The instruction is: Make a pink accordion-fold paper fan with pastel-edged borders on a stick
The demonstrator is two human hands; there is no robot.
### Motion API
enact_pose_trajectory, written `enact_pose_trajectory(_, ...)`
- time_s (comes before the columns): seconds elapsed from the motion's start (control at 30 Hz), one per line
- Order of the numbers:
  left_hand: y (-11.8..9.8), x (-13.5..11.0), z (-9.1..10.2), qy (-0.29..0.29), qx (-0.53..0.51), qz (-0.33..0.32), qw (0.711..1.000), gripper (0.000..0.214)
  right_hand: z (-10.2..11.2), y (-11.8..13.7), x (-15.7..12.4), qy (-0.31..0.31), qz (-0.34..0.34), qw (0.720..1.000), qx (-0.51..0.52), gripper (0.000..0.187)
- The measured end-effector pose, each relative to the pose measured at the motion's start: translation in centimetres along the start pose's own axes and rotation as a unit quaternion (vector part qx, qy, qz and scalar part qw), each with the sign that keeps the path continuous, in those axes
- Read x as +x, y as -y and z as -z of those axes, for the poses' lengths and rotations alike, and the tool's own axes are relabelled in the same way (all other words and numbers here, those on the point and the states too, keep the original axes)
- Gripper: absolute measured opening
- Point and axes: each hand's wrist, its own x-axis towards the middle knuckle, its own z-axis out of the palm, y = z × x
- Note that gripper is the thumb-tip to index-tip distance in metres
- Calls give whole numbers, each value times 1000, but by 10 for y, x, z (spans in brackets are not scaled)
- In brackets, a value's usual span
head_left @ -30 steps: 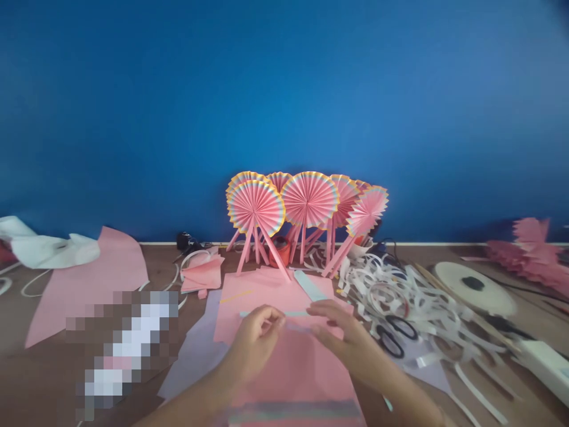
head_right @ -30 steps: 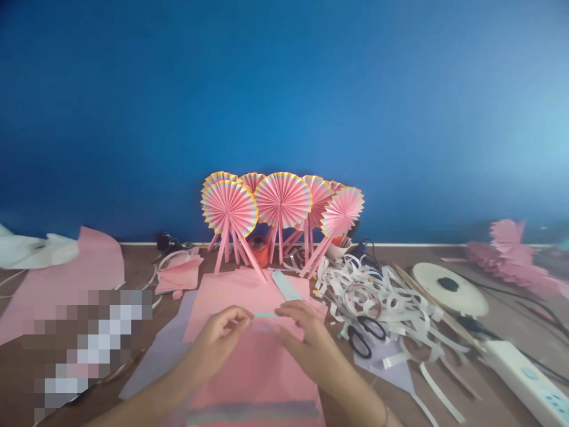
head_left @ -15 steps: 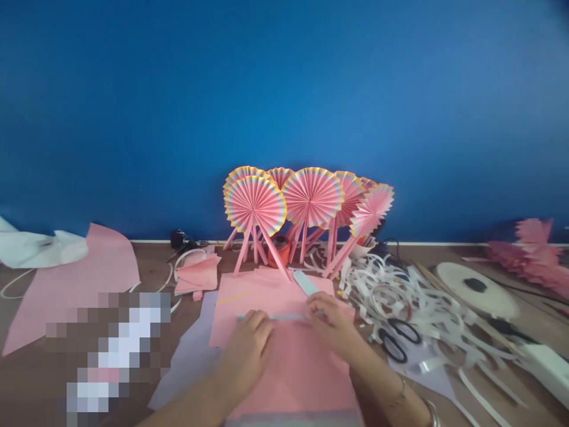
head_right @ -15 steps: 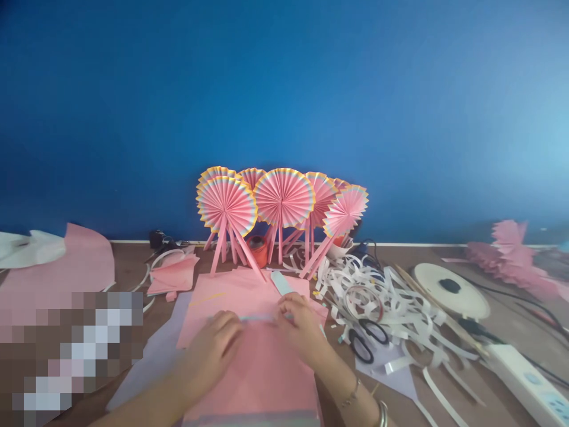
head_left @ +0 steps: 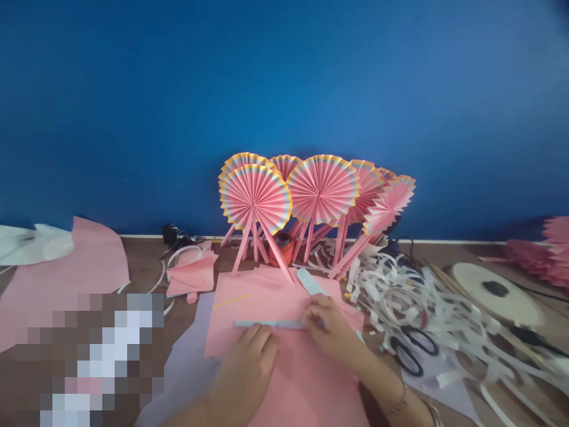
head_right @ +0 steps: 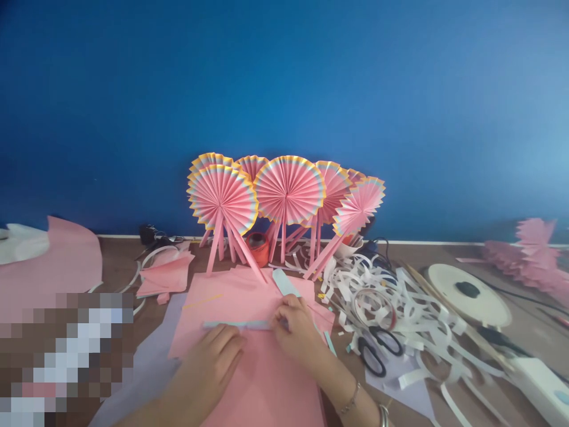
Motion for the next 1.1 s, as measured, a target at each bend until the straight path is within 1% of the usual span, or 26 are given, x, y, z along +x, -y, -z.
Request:
enact_pose_trajectory(0.2, 0, 1, 6, 23, -8, -8, 1000, 31, 1, 0, 1, 6, -1, 1000, -2, 20)
enact_pose_trajectory(0.4, 0, 0, 6, 20, -2, -3, 1000, 35, 0, 0, 2, 5, 5, 1000, -10, 20)
enact_pose_trajectory(0.5, 0, 1, 6, 31, -7, -3, 999, 35, 0, 2, 2, 5, 0, 1000, -13, 20)
enact_pose_trajectory(0.63, -2, 3, 8, 47, 16, -7, 999, 38, 0, 3, 2, 5, -3, 1000, -22, 20)
enact_pose_trajectory(0.87, -6, 5, 4, 62, 76, 3, 995, 55, -1, 5, 0, -7, -9, 1000, -29, 22)
enact_pose_trajectory(1.1, -4, 5, -1, 57, 97, -2, 994, 55, 1, 5, -4, -27, -4, 998, -49, 21)
